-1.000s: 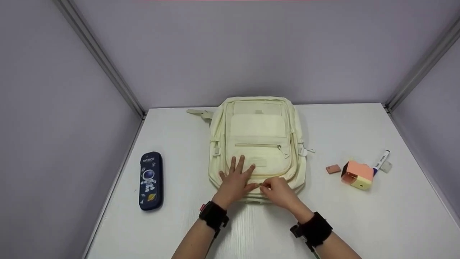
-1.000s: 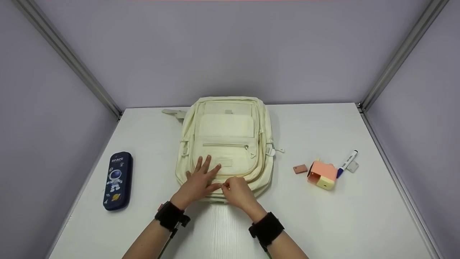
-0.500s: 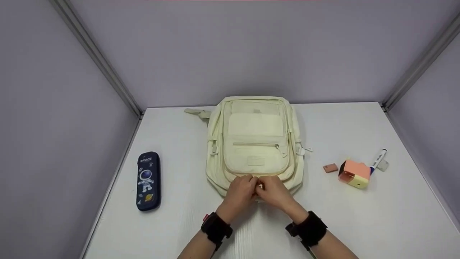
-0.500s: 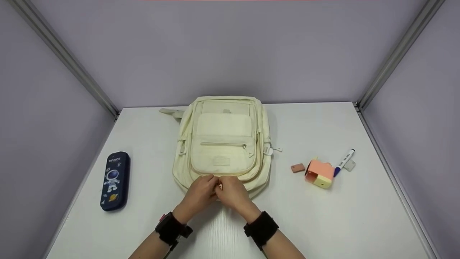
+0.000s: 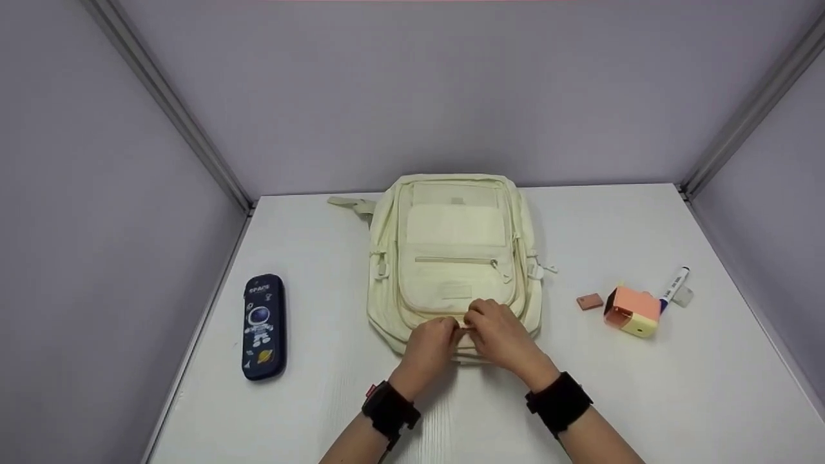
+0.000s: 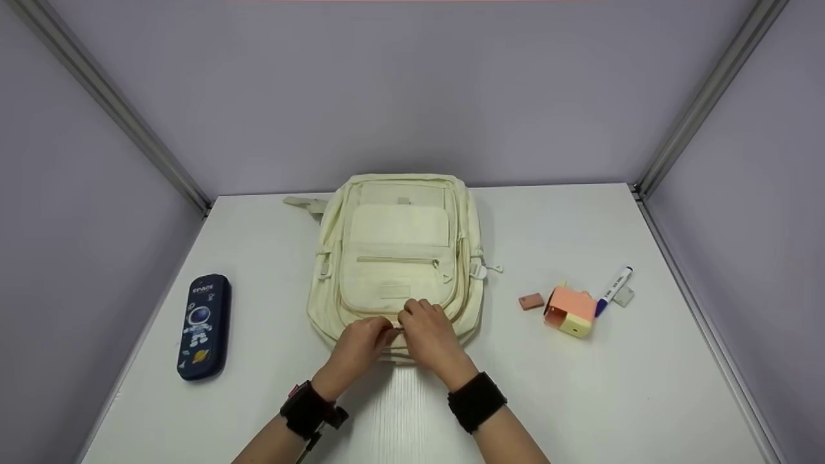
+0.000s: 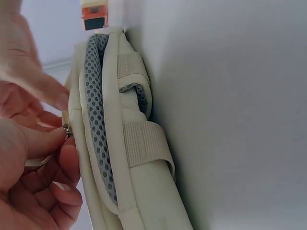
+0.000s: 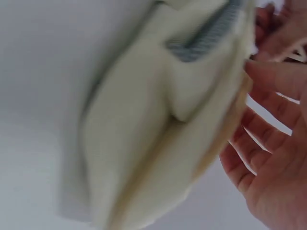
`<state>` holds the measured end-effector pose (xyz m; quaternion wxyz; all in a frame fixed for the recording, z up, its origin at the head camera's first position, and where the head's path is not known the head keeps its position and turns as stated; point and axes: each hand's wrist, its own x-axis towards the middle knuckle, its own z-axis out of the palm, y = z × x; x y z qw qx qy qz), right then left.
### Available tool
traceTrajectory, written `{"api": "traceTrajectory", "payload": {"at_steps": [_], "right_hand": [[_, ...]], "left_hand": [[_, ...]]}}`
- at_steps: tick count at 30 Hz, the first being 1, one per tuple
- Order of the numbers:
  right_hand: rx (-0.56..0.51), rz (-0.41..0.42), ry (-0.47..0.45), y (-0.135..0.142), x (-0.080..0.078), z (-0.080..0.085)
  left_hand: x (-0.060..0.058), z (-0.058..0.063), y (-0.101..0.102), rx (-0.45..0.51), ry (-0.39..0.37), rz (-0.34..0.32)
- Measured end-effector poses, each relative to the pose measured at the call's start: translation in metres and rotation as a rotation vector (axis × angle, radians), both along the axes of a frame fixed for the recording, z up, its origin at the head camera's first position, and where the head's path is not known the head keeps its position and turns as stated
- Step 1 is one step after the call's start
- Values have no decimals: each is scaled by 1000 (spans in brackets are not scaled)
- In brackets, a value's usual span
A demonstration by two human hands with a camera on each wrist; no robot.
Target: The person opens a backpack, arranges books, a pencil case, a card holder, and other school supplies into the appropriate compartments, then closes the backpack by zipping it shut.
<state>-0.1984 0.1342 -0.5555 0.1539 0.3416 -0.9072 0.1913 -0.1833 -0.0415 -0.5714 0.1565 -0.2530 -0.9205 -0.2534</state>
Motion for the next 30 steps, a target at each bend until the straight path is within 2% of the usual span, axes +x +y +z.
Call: {"api": "traceTrajectory", "payload": {"at_steps": [3, 9, 17, 20, 25, 30], "right_hand": [[9, -18, 32, 1, -4, -7], [5, -33, 32, 7, -8, -11], [-54, -20, -108, 15, -9, -5], [-58, -18, -124, 16, -8, -4], [-57, 9, -100, 17, -7, -3], [-51, 64, -128, 18, -6, 0]], "left_hand": [[0, 3, -1, 4, -40, 12], [-1, 7, -8, 35, -112, 55], [-5, 13, -45, 128, -188, 85], [-8, 14, -61, 136, -209, 109], [-14, 14, -81, 122, -214, 151], [-19, 12, -88, 55, -177, 178]]}}
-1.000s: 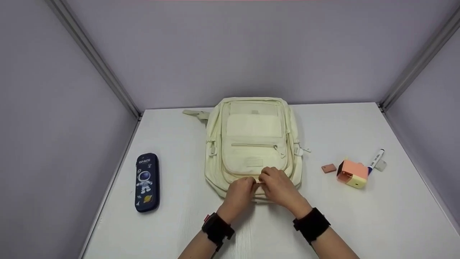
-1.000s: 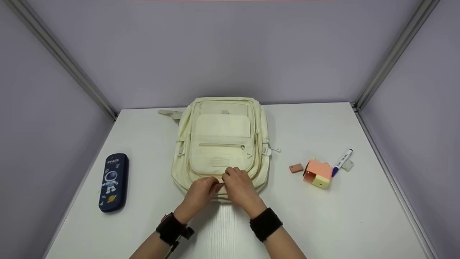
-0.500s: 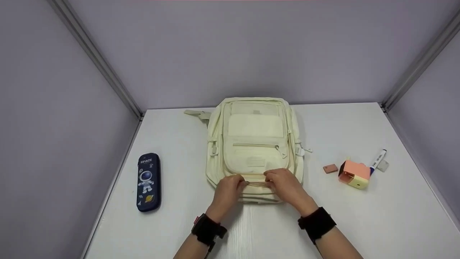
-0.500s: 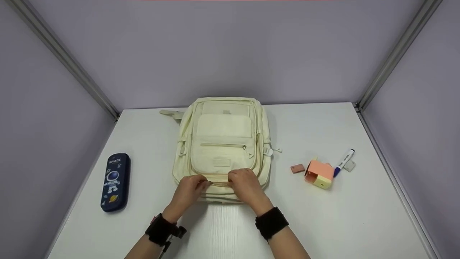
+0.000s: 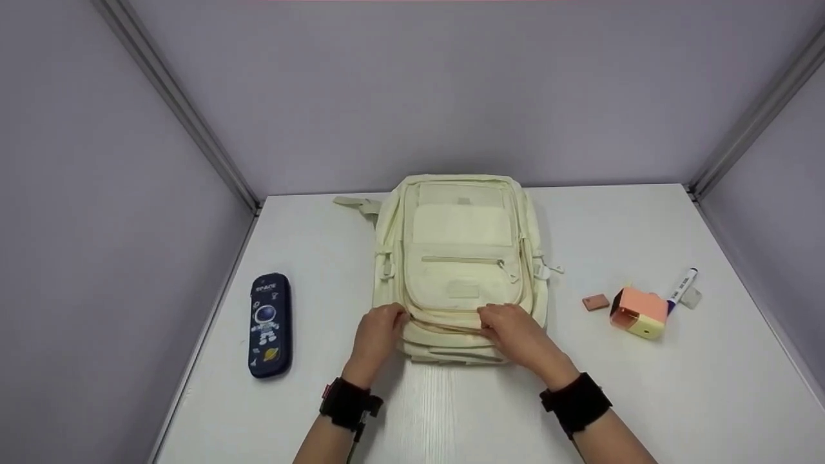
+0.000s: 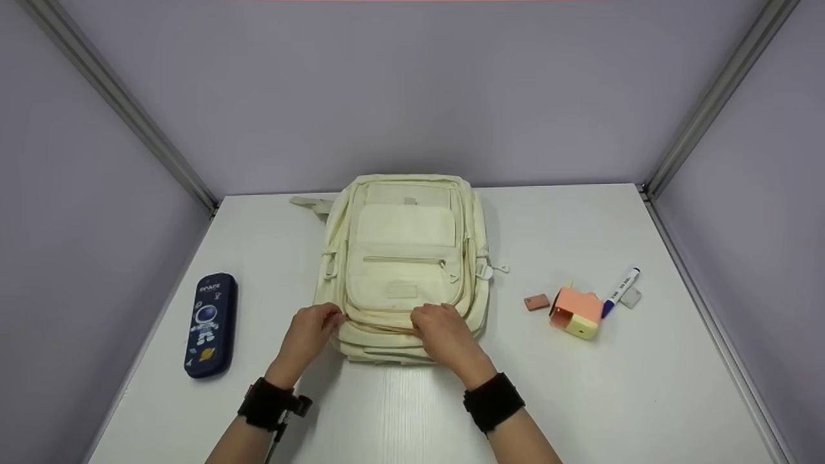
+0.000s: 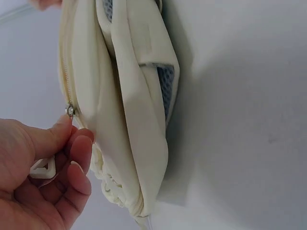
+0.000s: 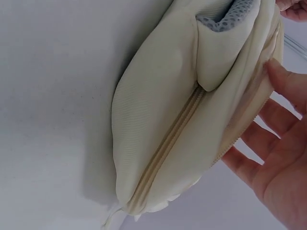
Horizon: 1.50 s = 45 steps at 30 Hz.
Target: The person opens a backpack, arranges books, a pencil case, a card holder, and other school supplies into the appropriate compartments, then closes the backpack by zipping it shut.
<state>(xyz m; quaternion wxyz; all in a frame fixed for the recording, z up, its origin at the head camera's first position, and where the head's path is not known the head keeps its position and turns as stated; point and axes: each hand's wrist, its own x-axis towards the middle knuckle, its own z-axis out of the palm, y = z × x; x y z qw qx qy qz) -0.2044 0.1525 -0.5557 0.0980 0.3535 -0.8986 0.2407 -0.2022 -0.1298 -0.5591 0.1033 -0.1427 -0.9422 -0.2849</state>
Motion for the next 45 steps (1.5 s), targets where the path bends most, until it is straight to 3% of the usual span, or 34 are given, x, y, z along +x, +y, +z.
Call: {"api": "traceTrajectory", "payload": {"at_steps": [5, 12, 16, 21, 28, 35, 40, 45], "right_hand": [[-1, 61, -107, 11, 4, 7], [-8, 65, -278, 27, 13, 14], [3, 61, -319, 31, 15, 15], [12, 60, -342, 33, 16, 15], [1, 67, -344, 34, 17, 14], [8, 74, -332, 33, 15, 13], [-2, 72, -338, 32, 14, 14], [14, 9, -384, 34, 17, 17]], "left_hand": [[-8, -5, 0, -91, 31, 42], [-27, -9, -2, -291, 187, 108], [-43, -9, -2, -392, 274, 132], [-61, -7, -1, -441, 341, 156], [-85, -6, 1, -471, 336, 201], [-104, -1, 2, -468, 222, 244], [-111, 2, 3, -491, 206, 274], [-111, 8, 10, -456, 187, 264]]}}
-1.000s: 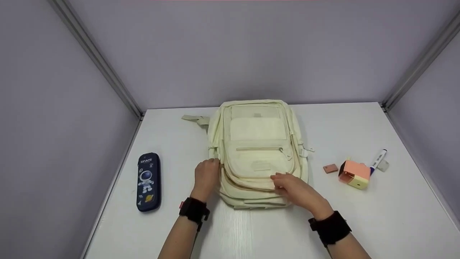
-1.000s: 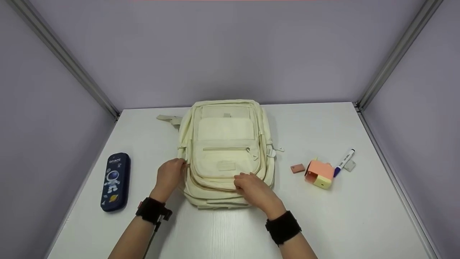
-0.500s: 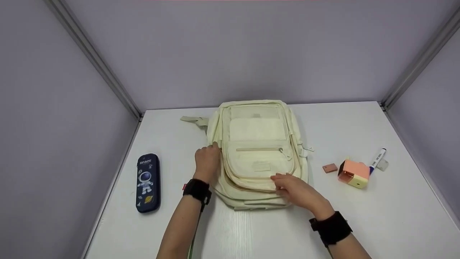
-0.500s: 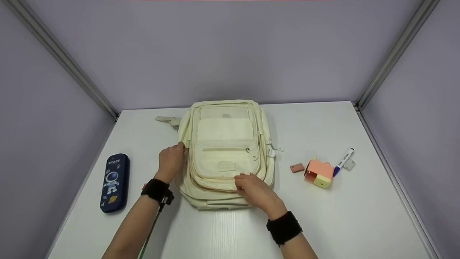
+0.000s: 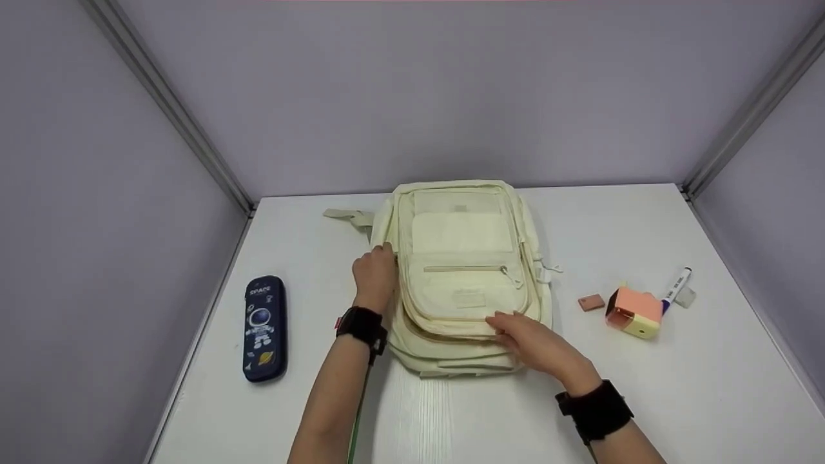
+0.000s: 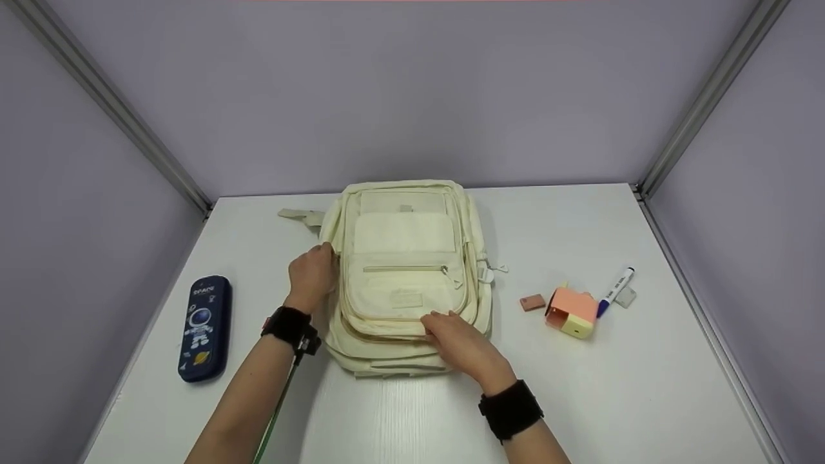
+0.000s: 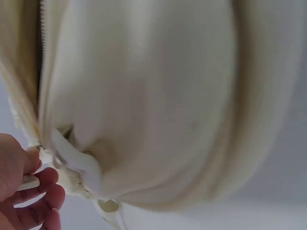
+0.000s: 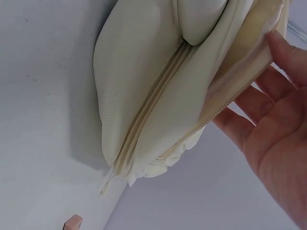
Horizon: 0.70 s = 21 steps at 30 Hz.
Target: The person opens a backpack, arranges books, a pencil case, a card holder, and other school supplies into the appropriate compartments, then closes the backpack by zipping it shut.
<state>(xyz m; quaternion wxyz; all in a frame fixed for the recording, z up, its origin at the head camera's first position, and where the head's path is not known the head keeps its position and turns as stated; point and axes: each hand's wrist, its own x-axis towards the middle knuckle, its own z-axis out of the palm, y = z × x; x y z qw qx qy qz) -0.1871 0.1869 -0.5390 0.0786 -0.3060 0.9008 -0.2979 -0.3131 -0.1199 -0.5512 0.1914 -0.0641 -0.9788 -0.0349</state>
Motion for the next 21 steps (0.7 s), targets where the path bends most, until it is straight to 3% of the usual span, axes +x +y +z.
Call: {"api": "traceTrajectory", "payload": {"at_steps": [5, 9, 15, 21], "right_hand": [[-6, -37, -18, 0, 2, 3], [-29, -44, -22, -1, 1, 6], [-39, -51, 7, 0, -3, 9], [-57, -51, 43, 0, -8, 16]], "left_hand": [[10, 14, 5, 89, -21, -35], [25, 26, 9, 166, -63, -97], [51, 31, 18, 245, -100, -276], [74, 29, 26, 293, -31, -435]]}}
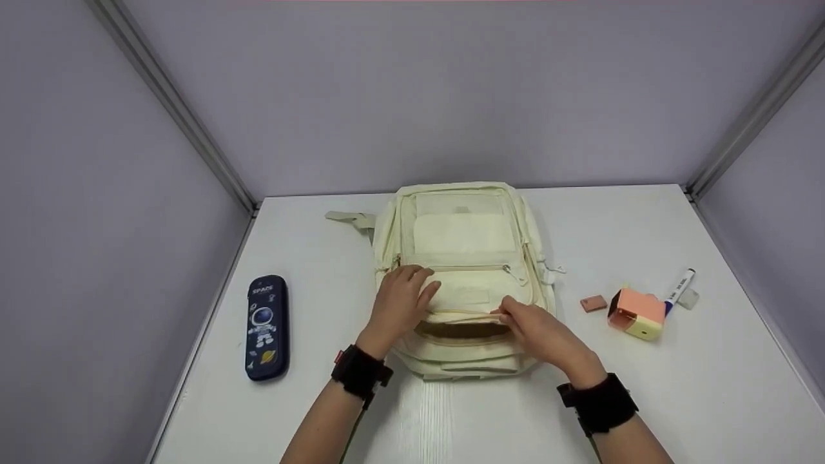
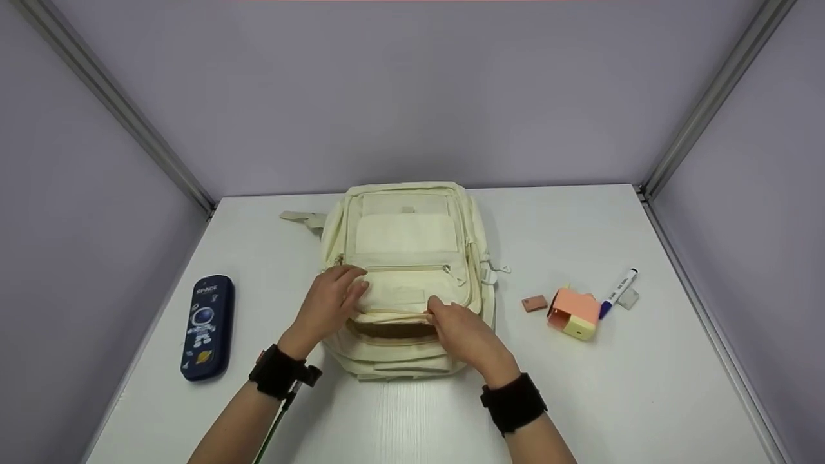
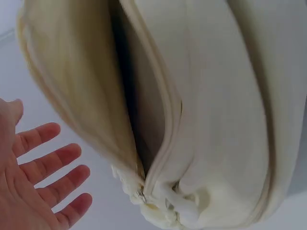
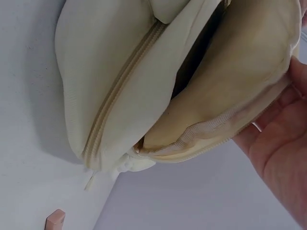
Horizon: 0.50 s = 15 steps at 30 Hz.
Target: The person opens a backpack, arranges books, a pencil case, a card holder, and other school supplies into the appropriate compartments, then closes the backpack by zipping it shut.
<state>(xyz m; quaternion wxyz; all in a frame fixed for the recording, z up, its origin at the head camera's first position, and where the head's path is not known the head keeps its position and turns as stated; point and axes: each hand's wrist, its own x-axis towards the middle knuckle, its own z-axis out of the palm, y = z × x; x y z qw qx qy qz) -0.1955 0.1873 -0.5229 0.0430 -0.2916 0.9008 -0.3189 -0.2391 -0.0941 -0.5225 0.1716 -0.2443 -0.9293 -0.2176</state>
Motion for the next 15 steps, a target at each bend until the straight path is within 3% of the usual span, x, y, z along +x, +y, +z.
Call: {"api": "traceTrajectory", "payload": {"at_steps": [8, 15], "right_hand": [[-19, -22, 75, 0, -5, 12], [-17, -38, 116, -3, -10, 23]], "left_hand": [[20, -12, 4, 20, 35, -102], [23, -24, -1, -7, 22, -143]]}}
